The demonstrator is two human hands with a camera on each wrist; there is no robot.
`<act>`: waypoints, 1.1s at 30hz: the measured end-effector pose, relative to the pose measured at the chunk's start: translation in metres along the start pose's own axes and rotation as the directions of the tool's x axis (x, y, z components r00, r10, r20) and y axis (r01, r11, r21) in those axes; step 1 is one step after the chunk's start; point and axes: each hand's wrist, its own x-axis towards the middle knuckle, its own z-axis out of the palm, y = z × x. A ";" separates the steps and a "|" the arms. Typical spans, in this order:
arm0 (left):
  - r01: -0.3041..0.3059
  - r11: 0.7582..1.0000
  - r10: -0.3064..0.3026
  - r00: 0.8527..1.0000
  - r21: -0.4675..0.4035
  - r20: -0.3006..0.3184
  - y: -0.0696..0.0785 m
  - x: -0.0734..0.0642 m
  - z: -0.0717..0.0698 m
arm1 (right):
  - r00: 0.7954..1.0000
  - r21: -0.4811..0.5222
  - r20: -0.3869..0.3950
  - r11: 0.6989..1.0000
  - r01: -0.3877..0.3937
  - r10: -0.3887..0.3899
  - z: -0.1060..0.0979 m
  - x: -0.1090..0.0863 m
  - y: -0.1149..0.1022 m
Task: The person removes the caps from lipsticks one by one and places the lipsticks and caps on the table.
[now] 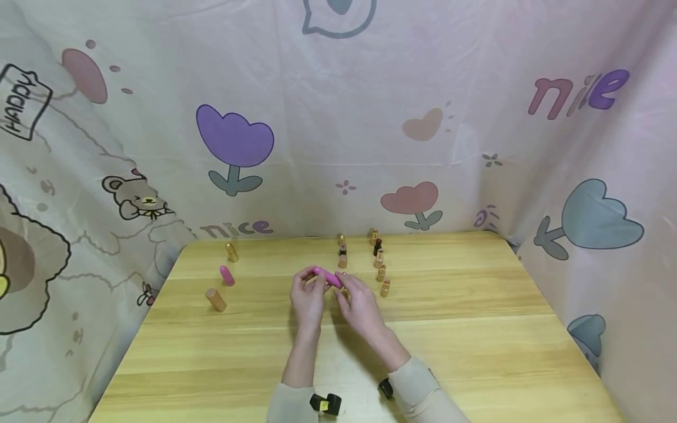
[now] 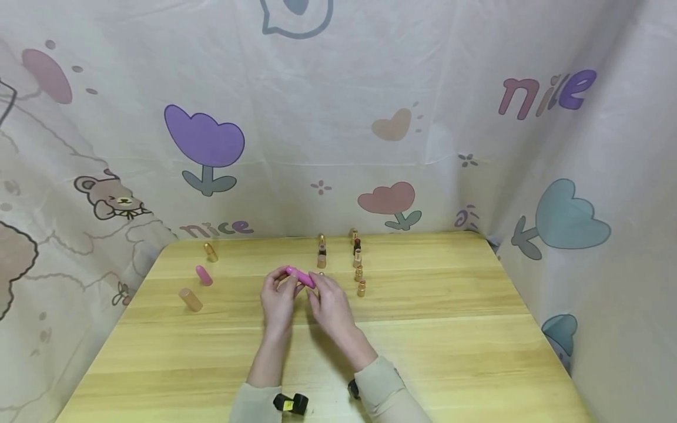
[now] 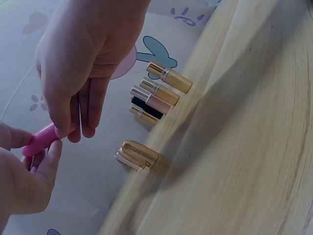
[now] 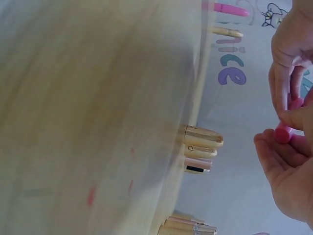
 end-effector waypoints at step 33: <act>-0.026 0.997 0.026 1.000 0.070 -0.012 0.012 0.008 -0.015 | 0.996 0.026 0.027 0.996 -0.090 0.090 -0.011 0.001 0.004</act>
